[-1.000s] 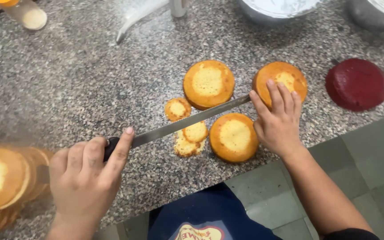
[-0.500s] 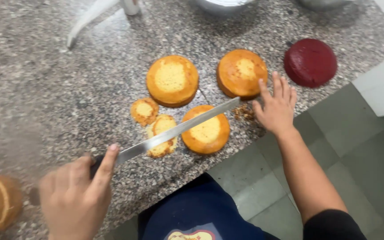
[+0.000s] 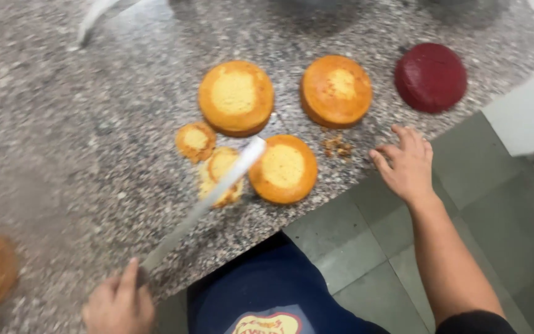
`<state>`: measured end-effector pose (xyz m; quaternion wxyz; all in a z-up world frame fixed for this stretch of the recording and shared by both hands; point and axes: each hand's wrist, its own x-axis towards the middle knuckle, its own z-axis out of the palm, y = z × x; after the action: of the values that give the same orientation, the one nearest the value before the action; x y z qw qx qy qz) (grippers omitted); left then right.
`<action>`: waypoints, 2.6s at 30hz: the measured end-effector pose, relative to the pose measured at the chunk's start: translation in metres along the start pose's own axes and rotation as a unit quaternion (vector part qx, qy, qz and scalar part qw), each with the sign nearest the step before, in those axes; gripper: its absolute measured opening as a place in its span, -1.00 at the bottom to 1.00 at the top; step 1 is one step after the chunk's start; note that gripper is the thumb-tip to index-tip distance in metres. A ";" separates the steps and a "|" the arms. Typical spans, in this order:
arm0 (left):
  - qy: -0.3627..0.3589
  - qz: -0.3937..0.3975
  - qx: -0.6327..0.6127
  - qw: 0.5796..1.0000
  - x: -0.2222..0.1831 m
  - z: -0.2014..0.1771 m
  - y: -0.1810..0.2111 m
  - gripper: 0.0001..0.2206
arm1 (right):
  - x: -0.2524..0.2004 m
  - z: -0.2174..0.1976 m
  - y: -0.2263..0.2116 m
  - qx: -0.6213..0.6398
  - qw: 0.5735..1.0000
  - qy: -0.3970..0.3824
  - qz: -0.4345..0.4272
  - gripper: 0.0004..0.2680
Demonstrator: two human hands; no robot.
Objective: The person uses a long serrated knife to slice the domed tops off round sponge cake layers on a granite counter, then stacks the trimmed layers with the other finished cakes. They handle each cake one at a time, turning and repositioning the layers while cutting.
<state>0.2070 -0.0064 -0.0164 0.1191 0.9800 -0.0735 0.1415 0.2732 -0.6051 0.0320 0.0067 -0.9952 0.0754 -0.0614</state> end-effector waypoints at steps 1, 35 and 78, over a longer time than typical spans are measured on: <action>0.015 -0.006 0.032 0.999 -0.001 -0.006 0.007 -0.58 | 0.005 -0.009 -0.012 0.068 0.997 0.026 -0.030 -0.77; -0.098 -0.102 -0.254 0.957 -0.126 0.107 -0.093 -0.65 | 0.051 0.083 0.077 0.315 0.945 0.026 0.086 -0.73; -0.083 -0.572 -0.511 0.636 -0.065 0.049 -0.047 -0.63 | 0.305 0.118 -0.197 0.200 0.959 -0.201 -0.018 -0.36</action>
<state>0.1663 0.0332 -0.0907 0.6517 0.6160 0.4318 -0.0972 0.6166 -0.4555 -0.0434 0.2192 -0.9666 0.0408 0.1260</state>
